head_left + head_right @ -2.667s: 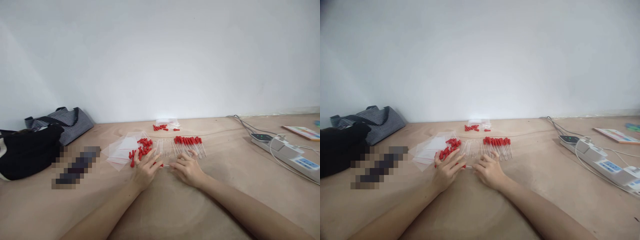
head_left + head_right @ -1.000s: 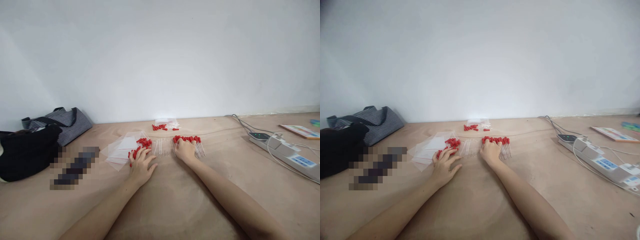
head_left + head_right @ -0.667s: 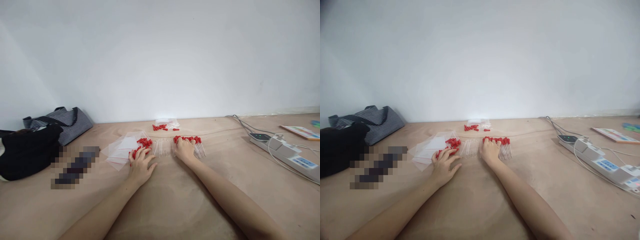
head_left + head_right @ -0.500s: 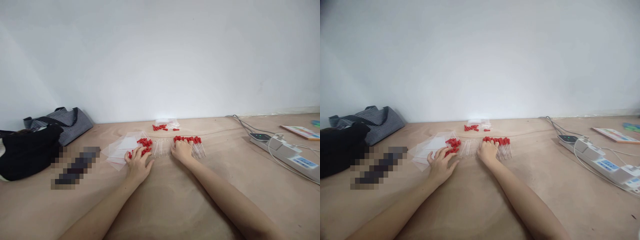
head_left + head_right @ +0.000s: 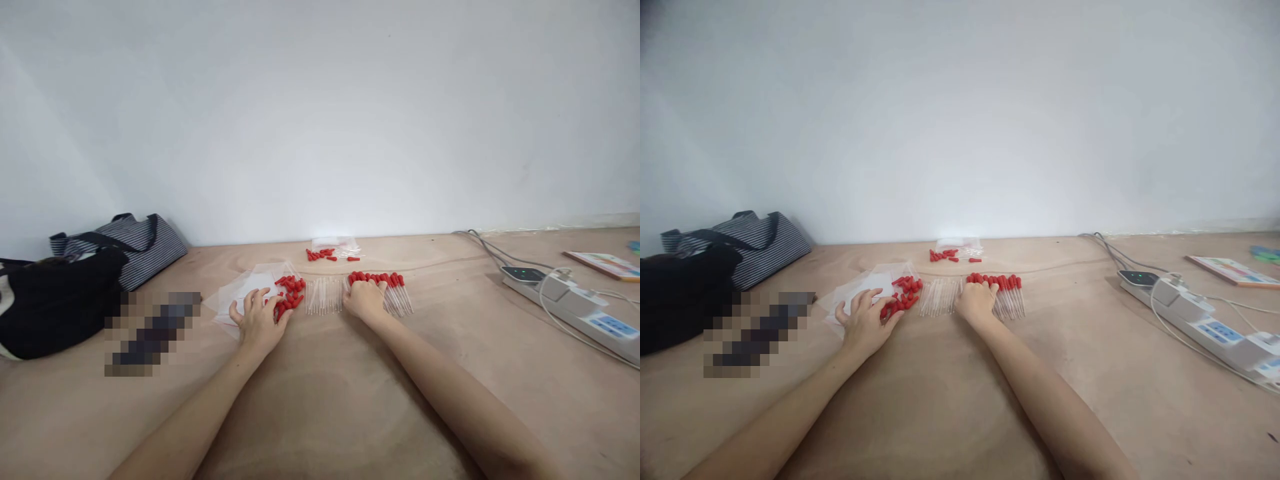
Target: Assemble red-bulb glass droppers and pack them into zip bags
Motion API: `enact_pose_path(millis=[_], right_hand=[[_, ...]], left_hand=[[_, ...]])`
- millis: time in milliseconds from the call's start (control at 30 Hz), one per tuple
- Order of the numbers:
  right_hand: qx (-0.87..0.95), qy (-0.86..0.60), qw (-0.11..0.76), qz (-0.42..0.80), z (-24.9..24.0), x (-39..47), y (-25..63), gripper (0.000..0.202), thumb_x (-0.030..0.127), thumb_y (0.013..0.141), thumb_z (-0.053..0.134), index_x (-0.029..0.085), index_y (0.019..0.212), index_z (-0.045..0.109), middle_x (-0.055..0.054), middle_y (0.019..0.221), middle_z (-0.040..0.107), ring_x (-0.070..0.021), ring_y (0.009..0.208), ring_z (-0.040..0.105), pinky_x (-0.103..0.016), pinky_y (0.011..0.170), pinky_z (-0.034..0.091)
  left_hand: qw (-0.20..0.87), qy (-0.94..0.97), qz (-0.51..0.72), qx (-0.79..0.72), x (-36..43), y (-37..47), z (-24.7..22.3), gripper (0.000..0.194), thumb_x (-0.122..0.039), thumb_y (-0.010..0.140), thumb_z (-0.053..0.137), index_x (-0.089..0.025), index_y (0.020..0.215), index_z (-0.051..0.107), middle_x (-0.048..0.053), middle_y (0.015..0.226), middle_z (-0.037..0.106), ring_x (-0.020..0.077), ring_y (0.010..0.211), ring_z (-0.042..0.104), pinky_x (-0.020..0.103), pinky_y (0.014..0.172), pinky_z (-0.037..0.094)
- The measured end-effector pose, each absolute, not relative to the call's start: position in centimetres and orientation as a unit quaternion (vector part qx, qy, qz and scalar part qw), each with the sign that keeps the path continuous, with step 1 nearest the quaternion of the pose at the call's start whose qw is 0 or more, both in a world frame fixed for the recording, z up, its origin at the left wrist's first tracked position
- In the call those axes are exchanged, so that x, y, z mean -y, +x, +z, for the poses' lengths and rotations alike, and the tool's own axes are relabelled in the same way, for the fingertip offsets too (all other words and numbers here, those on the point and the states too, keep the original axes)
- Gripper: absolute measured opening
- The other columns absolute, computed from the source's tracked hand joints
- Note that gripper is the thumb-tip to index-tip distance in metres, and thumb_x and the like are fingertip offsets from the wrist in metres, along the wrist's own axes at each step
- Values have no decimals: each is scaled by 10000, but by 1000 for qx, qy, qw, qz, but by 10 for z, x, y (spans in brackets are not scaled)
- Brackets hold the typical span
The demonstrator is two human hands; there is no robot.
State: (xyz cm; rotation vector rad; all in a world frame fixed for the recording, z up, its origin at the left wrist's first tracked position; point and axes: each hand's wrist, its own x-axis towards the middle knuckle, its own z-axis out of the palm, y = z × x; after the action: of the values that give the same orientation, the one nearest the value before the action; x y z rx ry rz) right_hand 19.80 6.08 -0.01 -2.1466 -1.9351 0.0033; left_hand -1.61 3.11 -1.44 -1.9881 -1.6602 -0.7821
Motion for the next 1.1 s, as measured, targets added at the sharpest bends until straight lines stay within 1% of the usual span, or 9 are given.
enact_pose_path(millis=[100,200,300,400,567,733,800,933,1100], right_hand=[[707,-683,184,-16,1,-46,204,233,282,776,427,149,715,609,-101,822,640,-231,863,501,-369,742,210],[770,-582,258,-41,-6,-23,216,204,287,783,449,166,672,570,-47,735,622,-178,792,486,-331,717,212],[820,-492,288,-43,-16,-1,230,203,282,786,475,170,633,550,-20,658,589,-150,735,461,-319,711,209],[840,-454,296,-24,-24,12,241,203,283,793,484,174,638,558,-11,640,577,-140,709,443,-321,720,208],[846,-450,287,7,-28,16,248,196,292,791,497,174,645,555,-5,649,581,-143,717,445,-319,721,212],[846,-449,287,24,-27,13,247,195,300,794,497,174,658,559,-8,644,576,-144,713,443,-318,714,212],[846,-450,286,26,-28,12,247,199,303,796,496,174,658,559,-7,645,574,-143,714,444,-316,714,212],[848,-447,284,28,-29,11,248,195,315,798,500,179,677,571,-5,649,572,-139,720,447,-313,717,212],[851,-444,279,12,-29,8,250,199,312,802,503,175,676,572,-11,655,570,-140,722,442,-315,719,213]], left_hand=[[223,-723,-270,596,-34,-18,-16,141,-341,705,578,-223,761,631,125,1067,566,323,1049,431,606,858,201],[241,-732,-259,582,-36,-17,-17,133,-330,713,572,-220,743,639,122,1063,571,319,1050,437,602,868,194],[264,-744,-257,557,-37,-14,-14,119,-277,726,550,-212,686,641,114,1057,585,323,1056,444,605,884,170],[281,-757,-260,530,-37,-9,-11,157,-211,738,515,-203,631,629,102,1046,603,321,1050,465,600,893,169],[305,-754,-276,513,-35,-6,-8,223,-145,770,455,-196,626,617,81,1036,622,300,1032,498,587,904,169],[289,-754,-268,526,-34,-8,-9,140,-236,754,512,-200,732,646,115,1105,584,335,1062,461,607,900,164],[276,-755,-263,534,-36,-8,-11,116,-258,731,549,-209,695,648,108,1113,579,345,1068,447,613,895,167],[270,-757,-259,536,-41,-10,-13,147,-202,734,551,-211,612,633,77,1069,607,328,1050,466,602,890,179],[310,-755,-311,488,-35,-11,-8,138,-193,780,528,-210,716,650,74,1039,628,297,1009,502,570,904,160]])
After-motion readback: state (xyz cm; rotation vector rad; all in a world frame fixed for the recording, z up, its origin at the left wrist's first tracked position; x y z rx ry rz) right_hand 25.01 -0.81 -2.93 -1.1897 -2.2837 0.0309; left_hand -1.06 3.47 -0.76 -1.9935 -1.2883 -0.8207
